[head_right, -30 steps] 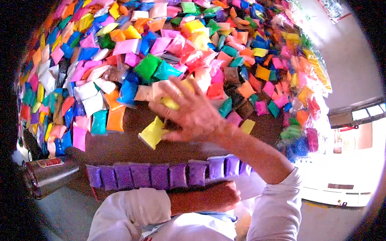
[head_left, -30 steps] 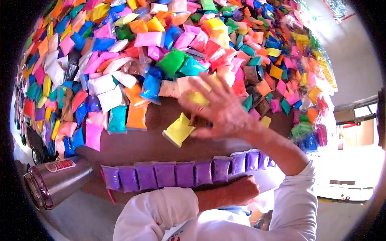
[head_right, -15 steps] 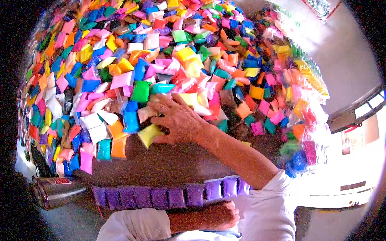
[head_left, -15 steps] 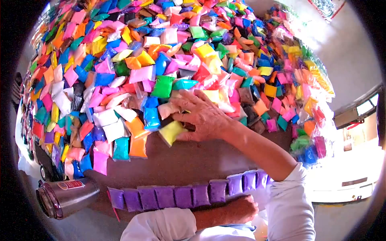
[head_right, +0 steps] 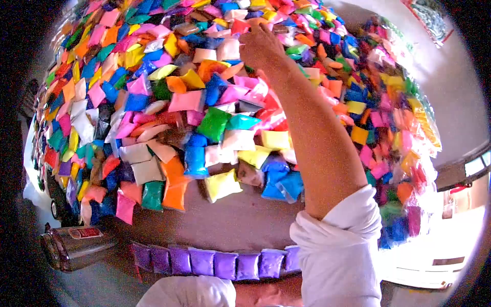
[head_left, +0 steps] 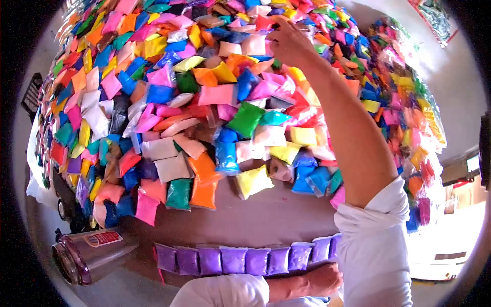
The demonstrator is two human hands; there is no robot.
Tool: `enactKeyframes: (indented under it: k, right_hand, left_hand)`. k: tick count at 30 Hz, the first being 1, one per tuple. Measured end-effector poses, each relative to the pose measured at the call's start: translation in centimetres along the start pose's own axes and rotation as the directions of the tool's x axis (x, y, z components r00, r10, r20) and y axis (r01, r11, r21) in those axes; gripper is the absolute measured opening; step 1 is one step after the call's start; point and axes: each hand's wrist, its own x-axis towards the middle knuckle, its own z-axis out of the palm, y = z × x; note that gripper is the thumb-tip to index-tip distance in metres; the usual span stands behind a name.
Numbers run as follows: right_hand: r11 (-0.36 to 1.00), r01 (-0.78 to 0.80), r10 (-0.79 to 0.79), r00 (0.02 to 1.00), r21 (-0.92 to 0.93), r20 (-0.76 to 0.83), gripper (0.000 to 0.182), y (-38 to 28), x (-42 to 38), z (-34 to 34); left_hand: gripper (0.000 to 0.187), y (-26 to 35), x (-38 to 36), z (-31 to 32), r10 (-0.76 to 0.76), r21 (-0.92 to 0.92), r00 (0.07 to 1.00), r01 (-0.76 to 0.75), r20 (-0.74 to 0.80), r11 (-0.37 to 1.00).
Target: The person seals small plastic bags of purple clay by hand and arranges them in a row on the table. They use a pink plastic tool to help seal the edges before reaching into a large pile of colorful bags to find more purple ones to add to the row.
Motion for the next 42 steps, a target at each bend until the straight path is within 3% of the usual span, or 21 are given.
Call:
enactKeyframes:
  k: [2,3,4,8,10,12,13,19,21,24,26,28,30,32,33,34,35,36,38,40,42]
  right_hand:
    - [0.995,-0.049,0.059,0.991,-0.091,0.119,0.026,-0.6,1.0,0.1]
    - [0.987,-0.037,0.059,0.988,-0.154,0.145,0.026,-0.1,1.4,1.3]
    - [0.988,-0.041,0.063,0.988,-0.149,0.143,0.026,0.1,1.1,2.1]
    - [0.992,-0.075,0.097,0.967,-0.100,0.236,0.032,1.4,0.0,2.7]
    - [0.965,-0.260,0.245,0.928,0.018,0.280,0.037,1.7,-0.2,1.5]
    - [0.981,-0.191,0.184,0.968,0.025,0.173,0.038,3.0,-1.7,1.6]
    - [0.993,-0.115,0.113,0.992,0.028,0.061,0.040,3.4,-2.4,1.4]
    - [0.994,-0.080,0.071,0.992,0.080,0.107,0.037,3.3,-2.3,1.0]
    - [0.995,-0.068,0.062,0.995,0.074,0.083,0.035,2.4,-1.6,2.0]
    - [0.987,-0.091,0.087,0.995,0.135,0.039,0.034,1.9,-0.4,4.8]
    - [0.997,-0.075,0.076,0.996,0.016,-0.051,0.034,1.4,0.2,5.5]
    - [0.976,-0.205,0.197,0.975,0.075,0.098,0.037,1.4,1.2,4.4]
    - [0.946,-0.298,0.298,0.954,0.129,0.017,0.034,1.1,0.3,2.2]
    - [0.732,-0.483,0.600,0.791,0.481,-0.119,0.034,2.2,-0.4,0.5]
    - [0.642,-0.288,0.591,0.777,0.711,-0.219,0.029,2.6,-1.4,0.1]
    - [0.533,-0.318,0.620,0.777,0.784,-0.107,0.026,3.4,-2.6,-0.7]
    - [0.375,-0.289,0.630,0.777,0.881,-0.013,0.028,2.9,-4.1,-2.2]
    - [0.203,-0.254,0.619,0.782,0.946,0.077,0.029,2.2,-5.6,-3.6]
    - [0.176,-0.229,0.522,0.846,0.957,0.107,0.032,0.6,-9.3,-6.5]
    - [0.024,-0.250,0.450,0.867,0.968,0.213,0.028,-0.6,-12.7,-8.3]
    - [-0.072,-0.319,0.413,0.853,0.945,0.320,0.026,-3.3,-16.5,-11.7]
  left_hand:
    - [0.013,-0.5,0.4,2.2,0.045,0.086,0.994,-0.054,0.098,0.995]
    - [0.013,-0.8,0.5,4.4,0.087,0.053,0.995,-0.084,-0.051,0.995]
    - [0.013,-0.9,0.3,4.0,0.082,0.053,0.996,-0.079,-0.046,0.995]
    - [0.014,-0.3,0.5,1.8,0.115,-0.016,0.919,-0.131,-0.378,0.991]
    - [0.014,0.4,0.2,-1.8,0.118,-0.030,0.881,-0.147,-0.459,0.989]
    - [0.014,1.2,-1.2,-7.9,0.157,0.079,0.987,-0.154,-0.035,0.985]
    - [0.014,1.3,-1.0,-7.4,0.161,0.076,0.987,-0.159,-0.028,0.984]
    - [0.018,0.2,-0.2,-0.2,-0.006,-0.122,1.000,0.007,0.005,0.992]
    - [0.020,0.1,-0.3,0.2,0.052,0.071,0.998,-0.054,0.025,0.996]
    - [0.020,0.4,-0.3,-1.2,0.091,0.113,0.995,-0.096,0.049,0.989]
    - [0.020,0.4,-0.4,-2.1,0.106,0.122,0.992,-0.113,0.062,0.986]
    - [0.019,0.7,-0.5,-2.8,0.111,0.132,0.990,-0.122,0.085,0.984]
    - [0.019,0.9,-0.5,-2.9,0.104,0.150,0.990,-0.118,0.099,0.982]
    - [0.019,1.2,-0.5,-3.8,0.085,0.199,0.987,-0.112,0.138,0.973]
    - [0.019,1.3,-0.5,-4.6,0.099,0.219,0.986,-0.128,0.137,0.967]
    - [0.019,1.3,-0.6,-5.5,0.099,0.239,0.986,-0.128,0.131,0.963]
    - [0.019,0.9,-0.7,-6.9,0.266,0.161,0.964,-0.264,0.010,0.951]
    - [0.019,0.7,-0.6,-6.9,0.282,0.162,0.959,-0.281,0.015,0.946]
    - [0.020,0.6,-0.3,-6.1,0.102,0.011,0.982,-0.105,0.156,0.994]
    - [0.024,0.2,-0.6,-4.7,0.096,-0.006,0.995,-0.096,-0.005,0.995]
    - [0.023,0.3,-0.3,-4.3,0.072,0.022,0.994,-0.074,0.083,0.997]
